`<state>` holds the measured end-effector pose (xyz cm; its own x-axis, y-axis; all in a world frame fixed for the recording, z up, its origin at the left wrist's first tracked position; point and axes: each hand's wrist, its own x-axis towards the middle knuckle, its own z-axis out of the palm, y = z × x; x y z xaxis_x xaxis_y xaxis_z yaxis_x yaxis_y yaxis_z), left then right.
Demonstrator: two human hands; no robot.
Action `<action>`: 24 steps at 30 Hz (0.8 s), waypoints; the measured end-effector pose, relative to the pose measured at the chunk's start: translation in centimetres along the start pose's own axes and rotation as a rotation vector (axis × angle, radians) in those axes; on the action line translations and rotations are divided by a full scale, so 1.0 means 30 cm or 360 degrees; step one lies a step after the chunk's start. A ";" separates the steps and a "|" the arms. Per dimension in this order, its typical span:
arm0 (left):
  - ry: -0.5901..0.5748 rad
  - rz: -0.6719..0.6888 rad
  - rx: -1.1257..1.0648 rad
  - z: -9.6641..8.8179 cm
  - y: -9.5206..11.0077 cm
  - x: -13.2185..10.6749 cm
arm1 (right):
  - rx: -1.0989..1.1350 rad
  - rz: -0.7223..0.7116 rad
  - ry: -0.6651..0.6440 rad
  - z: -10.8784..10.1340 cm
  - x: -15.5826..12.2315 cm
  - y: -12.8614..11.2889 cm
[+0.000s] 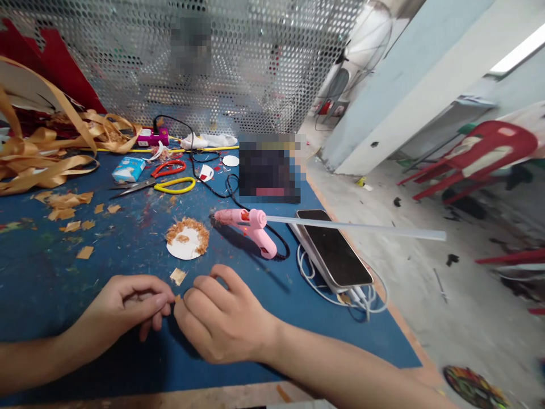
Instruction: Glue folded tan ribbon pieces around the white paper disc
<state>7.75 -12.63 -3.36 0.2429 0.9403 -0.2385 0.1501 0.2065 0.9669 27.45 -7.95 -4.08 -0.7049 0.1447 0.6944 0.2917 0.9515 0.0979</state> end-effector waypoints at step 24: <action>-0.0209 -0.0562 -0.0898 0.000 0.012 0.001 | 0.0111 -0.0152 -0.0009 -0.001 -0.001 0.003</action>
<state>7.80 -12.53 -3.02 0.3909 0.7571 -0.5234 -0.2728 0.6384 0.7198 27.52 -7.89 -4.06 -0.7308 0.0541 0.6805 0.1778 0.9775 0.1133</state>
